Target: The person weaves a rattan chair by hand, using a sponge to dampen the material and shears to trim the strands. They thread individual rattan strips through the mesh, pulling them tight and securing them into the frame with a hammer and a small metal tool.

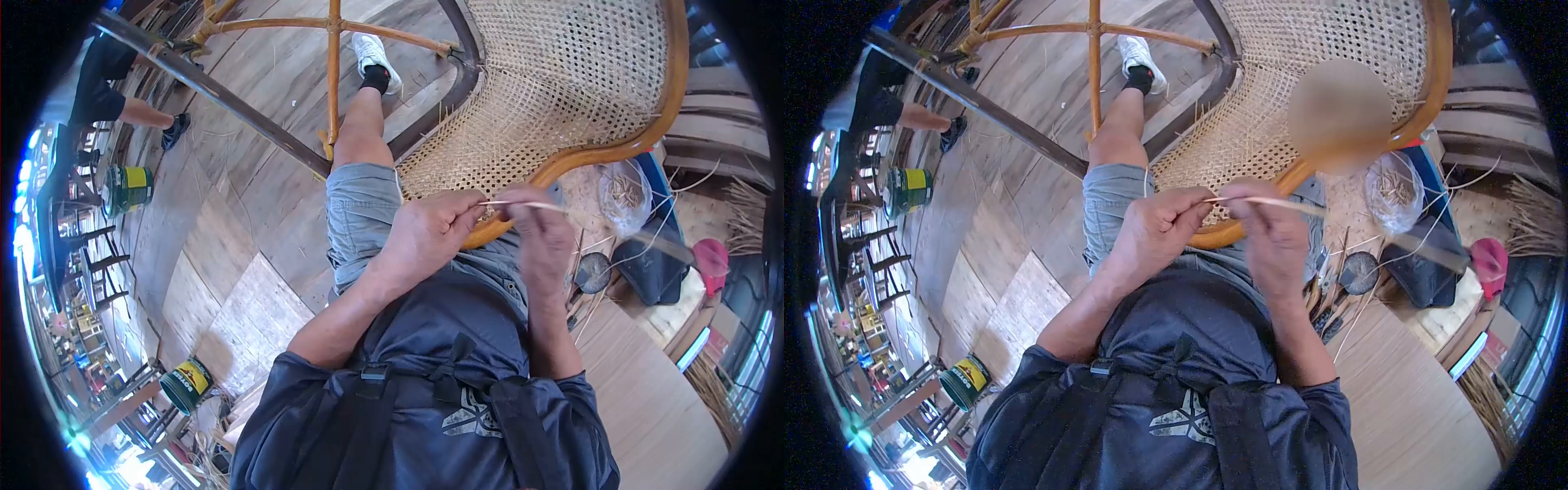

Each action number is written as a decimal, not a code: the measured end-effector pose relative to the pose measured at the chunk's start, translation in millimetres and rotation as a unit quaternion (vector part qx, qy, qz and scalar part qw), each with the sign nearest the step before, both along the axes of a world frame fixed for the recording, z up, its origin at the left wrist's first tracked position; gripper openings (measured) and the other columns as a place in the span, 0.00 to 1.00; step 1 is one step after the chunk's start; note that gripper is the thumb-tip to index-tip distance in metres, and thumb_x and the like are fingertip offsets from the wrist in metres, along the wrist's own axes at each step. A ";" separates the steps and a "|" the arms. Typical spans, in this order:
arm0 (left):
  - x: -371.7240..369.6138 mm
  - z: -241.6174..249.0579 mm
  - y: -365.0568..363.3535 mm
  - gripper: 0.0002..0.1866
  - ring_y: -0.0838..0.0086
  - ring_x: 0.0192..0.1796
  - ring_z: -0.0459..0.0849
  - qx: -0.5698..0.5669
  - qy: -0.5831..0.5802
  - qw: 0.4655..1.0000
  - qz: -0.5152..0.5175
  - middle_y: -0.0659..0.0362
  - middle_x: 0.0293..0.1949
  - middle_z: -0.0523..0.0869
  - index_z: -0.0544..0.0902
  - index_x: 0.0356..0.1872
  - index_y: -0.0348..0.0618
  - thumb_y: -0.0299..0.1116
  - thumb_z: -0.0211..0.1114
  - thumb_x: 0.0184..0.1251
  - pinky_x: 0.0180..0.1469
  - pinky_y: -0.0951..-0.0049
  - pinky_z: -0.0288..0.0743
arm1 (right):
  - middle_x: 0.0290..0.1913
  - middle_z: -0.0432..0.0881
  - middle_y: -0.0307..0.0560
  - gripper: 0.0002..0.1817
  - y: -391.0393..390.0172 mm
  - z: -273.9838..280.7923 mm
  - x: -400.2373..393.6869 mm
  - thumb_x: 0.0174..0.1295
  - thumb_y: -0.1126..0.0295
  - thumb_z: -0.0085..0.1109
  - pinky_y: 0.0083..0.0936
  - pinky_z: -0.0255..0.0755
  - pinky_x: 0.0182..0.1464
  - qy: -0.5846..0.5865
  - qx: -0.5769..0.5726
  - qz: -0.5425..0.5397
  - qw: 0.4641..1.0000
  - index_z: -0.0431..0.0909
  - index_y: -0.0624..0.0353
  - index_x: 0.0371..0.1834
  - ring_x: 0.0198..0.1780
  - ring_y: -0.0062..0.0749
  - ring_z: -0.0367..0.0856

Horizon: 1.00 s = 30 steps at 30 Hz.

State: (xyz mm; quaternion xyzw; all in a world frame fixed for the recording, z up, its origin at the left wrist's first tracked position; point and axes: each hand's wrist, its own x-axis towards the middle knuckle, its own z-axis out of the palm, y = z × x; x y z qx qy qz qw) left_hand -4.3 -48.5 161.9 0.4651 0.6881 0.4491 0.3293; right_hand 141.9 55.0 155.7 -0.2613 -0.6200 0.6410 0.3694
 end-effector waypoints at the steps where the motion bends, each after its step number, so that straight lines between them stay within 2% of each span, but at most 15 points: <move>1: -1.1 0.2 -1.1 0.11 0.73 0.37 0.83 0.012 0.007 1.000 0.016 0.52 0.34 0.84 0.80 0.46 0.34 0.28 0.59 0.66 0.40 0.75 0.75 | 0.39 0.80 0.44 0.09 1.5 1.5 -1.2 0.64 0.76 0.53 0.22 0.72 0.45 0.031 -0.043 -0.024 0.998 0.76 0.65 0.47 0.41 0.25 0.77; 2: -3.8 -2.3 -4.6 0.11 0.72 0.37 0.83 0.018 0.013 1.000 0.021 0.51 0.35 0.84 0.80 0.46 0.34 0.28 0.59 0.66 0.40 0.75 0.75 | 0.38 0.80 0.43 0.09 10.5 7.6 -0.4 0.64 0.76 0.53 0.21 0.71 0.44 0.141 -0.069 -0.061 0.986 0.76 0.64 0.46 0.41 0.25 0.77; 5: -8.7 -6.9 -11.2 0.11 0.70 0.39 0.84 0.028 0.013 0.999 0.012 0.50 0.36 0.84 0.80 0.45 0.34 0.28 0.59 0.66 0.41 0.74 0.75 | 0.36 0.79 0.43 0.09 17.9 25.0 -6.4 0.64 0.75 0.54 0.20 0.71 0.43 0.153 -0.112 -0.124 0.974 0.75 0.64 0.46 0.40 0.24 0.76; 6: -4.6 -1.5 -8.3 0.10 0.69 0.39 0.84 0.027 0.001 1.000 0.000 0.50 0.36 0.84 0.81 0.45 0.34 0.28 0.59 0.66 0.41 0.74 0.75 | 0.36 0.79 0.43 0.08 7.8 29.2 -14.4 0.65 0.75 0.53 0.18 0.70 0.43 0.023 -0.053 -0.080 0.995 0.76 0.64 0.45 0.40 0.24 0.76; 9: -1.1 6.6 -5.7 0.09 0.68 0.39 0.84 0.015 -0.005 1.000 -0.002 0.50 0.36 0.84 0.81 0.43 0.34 0.28 0.59 0.66 0.41 0.74 0.75 | 0.37 0.80 0.42 0.07 -3.4 2.0 -17.4 0.65 0.75 0.52 0.16 0.69 0.43 -0.091 0.089 0.042 0.991 0.77 0.64 0.42 0.40 0.23 0.76; 10: -2.4 6.9 -5.4 0.09 0.68 0.38 0.84 0.010 0.001 1.000 0.007 0.50 0.36 0.84 0.81 0.43 0.34 0.28 0.59 0.67 0.41 0.73 0.75 | 0.38 0.80 0.40 0.06 -1.5 9.6 -16.3 0.66 0.75 0.51 0.16 0.69 0.42 -0.088 0.017 -0.003 0.996 0.79 0.64 0.39 0.39 0.21 0.76; 13: -6.6 0.1 -9.6 0.09 0.67 0.38 0.84 -0.024 0.017 0.998 0.063 0.50 0.35 0.84 0.80 0.43 0.35 0.29 0.58 0.67 0.40 0.73 0.75 | 0.38 0.81 0.41 0.07 4.7 15.7 -20.8 0.66 0.73 0.52 0.16 0.69 0.40 0.028 -0.030 -0.033 0.999 0.79 0.63 0.38 0.37 0.21 0.76; 14: -5.9 0.0 -8.7 0.09 0.67 0.37 0.83 -0.007 0.023 0.997 0.073 0.50 0.35 0.84 0.80 0.43 0.35 0.30 0.58 0.68 0.40 0.73 0.75 | 0.38 0.81 0.45 0.06 3.1 17.8 -21.7 0.65 0.76 0.52 0.17 0.70 0.39 -0.088 0.104 0.015 0.991 0.79 0.64 0.39 0.36 0.22 0.77; 16: -2.3 -0.3 -7.7 0.10 0.67 0.36 0.83 0.027 0.031 0.995 0.090 0.50 0.35 0.84 0.81 0.43 0.36 0.31 0.58 0.69 0.39 0.73 0.75 | 0.39 0.82 0.47 0.05 -7.4 14.2 -24.3 0.64 0.79 0.52 0.20 0.72 0.39 -0.034 0.094 0.023 0.995 0.78 0.65 0.39 0.36 0.25 0.78; 17: -3.6 -1.8 -7.5 0.10 0.63 0.36 0.83 0.029 0.038 0.993 0.111 0.49 0.34 0.83 0.81 0.42 0.37 0.32 0.58 0.68 0.37 0.71 0.75 | 0.39 0.82 0.48 0.05 -9.6 13.0 -26.4 0.63 0.81 0.52 0.21 0.73 0.39 -0.007 0.089 0.031 0.996 0.78 0.65 0.39 0.36 0.26 0.79; 19: -7.9 -6.7 -8.8 0.10 0.55 0.35 0.83 0.031 0.054 0.986 0.155 0.47 0.31 0.82 0.81 0.40 0.38 0.34 0.58 0.68 0.34 0.66 0.75 | 0.39 0.82 0.49 0.05 -8.3 15.0 -28.6 0.62 0.82 0.53 0.24 0.75 0.43 0.018 0.162 0.013 0.987 0.77 0.65 0.39 0.40 0.33 0.81; 22: -8.7 -12.4 -10.7 0.12 0.76 0.34 0.79 0.028 -0.083 0.984 0.157 0.59 0.31 0.82 0.79 0.47 0.37 0.35 0.54 0.72 0.40 0.76 0.73 | 0.41 0.82 0.52 0.04 -17.2 12.0 -22.6 0.60 0.77 0.58 0.27 0.76 0.46 -0.015 0.236 0.077 0.969 0.75 0.60 0.38 0.43 0.40 0.83; 25: -11.5 1.0 -17.2 0.14 0.81 0.36 0.75 0.076 -0.411 0.900 0.122 0.64 0.33 0.78 0.75 0.53 0.38 0.35 0.53 0.73 0.41 0.80 0.71 | 0.41 0.82 0.53 0.05 -31.1 8.9 -21.8 0.59 0.76 0.59 0.30 0.77 0.48 -0.011 0.240 0.118 0.964 0.75 0.59 0.37 0.43 0.42 0.83; 28: -1.5 -0.4 -14.7 0.16 0.84 0.36 0.73 0.184 -0.387 0.897 0.104 0.63 0.36 0.77 0.71 0.57 0.38 0.34 0.54 0.73 0.41 0.81 0.70 | 0.41 0.82 0.52 0.06 -33.7 12.1 -19.5 0.57 0.78 0.60 0.30 0.76 0.49 -0.026 0.242 0.151 0.958 0.75 0.60 0.36 0.45 0.42 0.83; 30: 0.2 -2.0 -16.2 0.17 0.84 0.37 0.73 0.177 -0.403 0.892 0.105 0.63 0.39 0.77 0.71 0.57 0.37 0.34 0.54 0.72 0.41 0.83 0.69 | 0.41 0.82 0.53 0.06 -35.4 12.7 -20.3 0.56 0.79 0.60 0.31 0.76 0.50 -0.028 0.244 0.159 0.956 0.75 0.61 0.35 0.46 0.43 0.83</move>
